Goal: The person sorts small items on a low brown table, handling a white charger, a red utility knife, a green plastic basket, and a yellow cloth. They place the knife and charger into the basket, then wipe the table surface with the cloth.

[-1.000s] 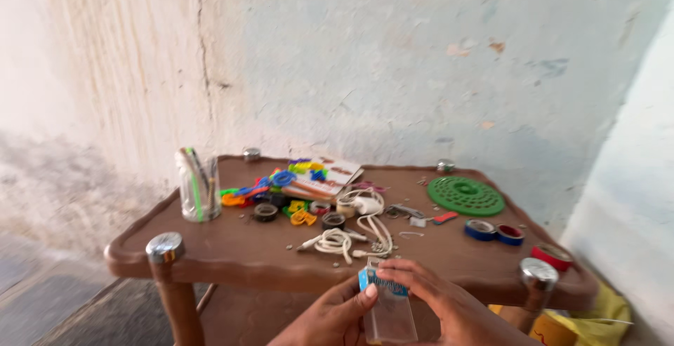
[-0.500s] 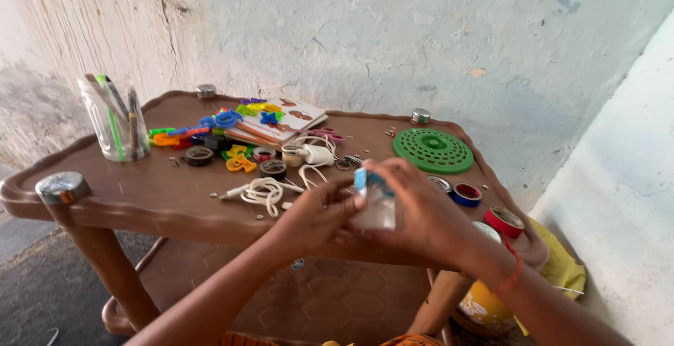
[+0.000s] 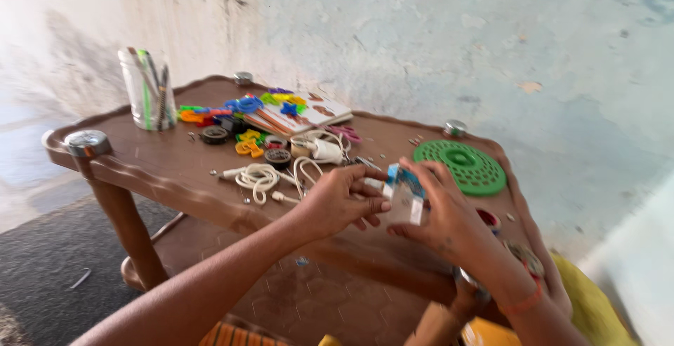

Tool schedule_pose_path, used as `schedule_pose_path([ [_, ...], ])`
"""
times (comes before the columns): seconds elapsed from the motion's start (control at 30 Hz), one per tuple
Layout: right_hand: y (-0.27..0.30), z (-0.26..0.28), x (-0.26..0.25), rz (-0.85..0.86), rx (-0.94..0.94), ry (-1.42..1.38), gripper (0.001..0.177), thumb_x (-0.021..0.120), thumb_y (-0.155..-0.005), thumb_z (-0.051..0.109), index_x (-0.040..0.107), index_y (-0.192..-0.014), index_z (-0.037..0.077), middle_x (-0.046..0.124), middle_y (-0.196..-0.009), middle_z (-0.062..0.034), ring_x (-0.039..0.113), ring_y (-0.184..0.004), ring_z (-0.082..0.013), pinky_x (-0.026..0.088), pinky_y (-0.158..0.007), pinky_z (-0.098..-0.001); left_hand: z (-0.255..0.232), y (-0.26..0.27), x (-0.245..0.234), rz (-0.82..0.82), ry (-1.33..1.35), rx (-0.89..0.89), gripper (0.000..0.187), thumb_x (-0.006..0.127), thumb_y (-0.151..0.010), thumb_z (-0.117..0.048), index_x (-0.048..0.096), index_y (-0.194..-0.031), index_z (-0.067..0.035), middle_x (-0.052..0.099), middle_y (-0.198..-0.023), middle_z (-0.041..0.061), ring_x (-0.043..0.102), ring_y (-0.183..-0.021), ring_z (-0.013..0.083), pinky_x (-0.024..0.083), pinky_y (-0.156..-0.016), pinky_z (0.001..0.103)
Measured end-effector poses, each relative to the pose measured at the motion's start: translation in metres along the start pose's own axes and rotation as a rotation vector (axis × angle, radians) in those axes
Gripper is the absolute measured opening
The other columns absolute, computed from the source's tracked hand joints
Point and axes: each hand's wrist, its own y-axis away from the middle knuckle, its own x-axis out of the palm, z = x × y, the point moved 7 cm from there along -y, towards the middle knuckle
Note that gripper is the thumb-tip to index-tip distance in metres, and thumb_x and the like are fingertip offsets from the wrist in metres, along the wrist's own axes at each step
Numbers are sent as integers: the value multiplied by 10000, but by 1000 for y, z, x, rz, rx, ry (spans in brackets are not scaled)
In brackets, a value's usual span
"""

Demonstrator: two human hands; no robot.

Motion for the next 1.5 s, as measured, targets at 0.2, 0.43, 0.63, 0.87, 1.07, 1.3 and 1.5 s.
schedule_pose_path([
  [0.2, -3, 0, -4, -4, -83, -161, 1014, 954, -583, 146, 469, -1473, 170, 448, -1427, -97, 533, -1279, -271, 496, -970, -379, 15, -20, 10, 173, 138, -48, 680, 766, -874, -131, 476, -1478, -18, 721, -1214, 156, 729, -938, 198, 643, -717, 326],
  [0.43, -5, -20, 1, 68, 159, -504, 1048, 860, -593, -19, 489, -1517, 306, 363, -1497, -4, 556, -1273, -171, 543, -942, -335, 7, -42, 18, 433, 216, 13, 736, 789, -894, -104, 452, -1541, 0, 612, -1431, 117, 598, -1287, 189, 520, -1087, 352],
  [0.63, -6, -11, -15, -105, -182, -356, 1048, 971, -647, 113, 435, -1548, 108, 378, -1539, -101, 390, -1433, -266, 447, -1079, -423, -15, -69, 24, 530, 158, 17, 885, 862, -748, -68, 431, -1519, -17, 599, -1403, 116, 604, -1260, 212, 512, -1080, 396],
  [0.87, -8, -70, -5, -164, 438, -750, 762, 884, -688, 150, 568, -1377, 75, 674, -1248, -103, 620, -1216, -236, 585, -976, -408, -16, -90, 36, 573, -71, 86, 902, 923, -634, -107, 454, -1396, 6, 632, -1324, 149, 657, -1230, 249, 580, -1028, 382],
  [1.07, -5, -65, -5, -154, 308, -846, 743, 820, -780, 105, 523, -1457, 37, 652, -1312, -115, 617, -1216, -222, 550, -999, -381, -12, -90, 26, 509, -65, 130, 923, 944, -627, -110, 446, -1393, 21, 652, -1305, 167, 633, -1239, 247, 536, -1037, 364],
  [1.3, -1, -76, -17, -273, 537, -690, 474, 583, -949, 220, 661, -1337, -43, 786, -1133, -144, 728, -1029, -207, 583, -891, -343, -6, -89, 6, 514, 172, 1, 941, 887, -632, -78, 394, -1431, -11, 657, -1302, 147, 667, -1167, 226, 558, -997, 364],
  [1.5, -61, -41, -39, -269, 445, -488, 404, 524, -994, 189, 659, -1289, -51, 807, -1043, -120, 790, -891, -159, 635, -728, -301, -25, -96, -42, 613, 158, -22, 974, 844, -677, -111, 360, -1521, -59, 647, -1273, 139, 665, -1078, 241, 588, -889, 391],
])
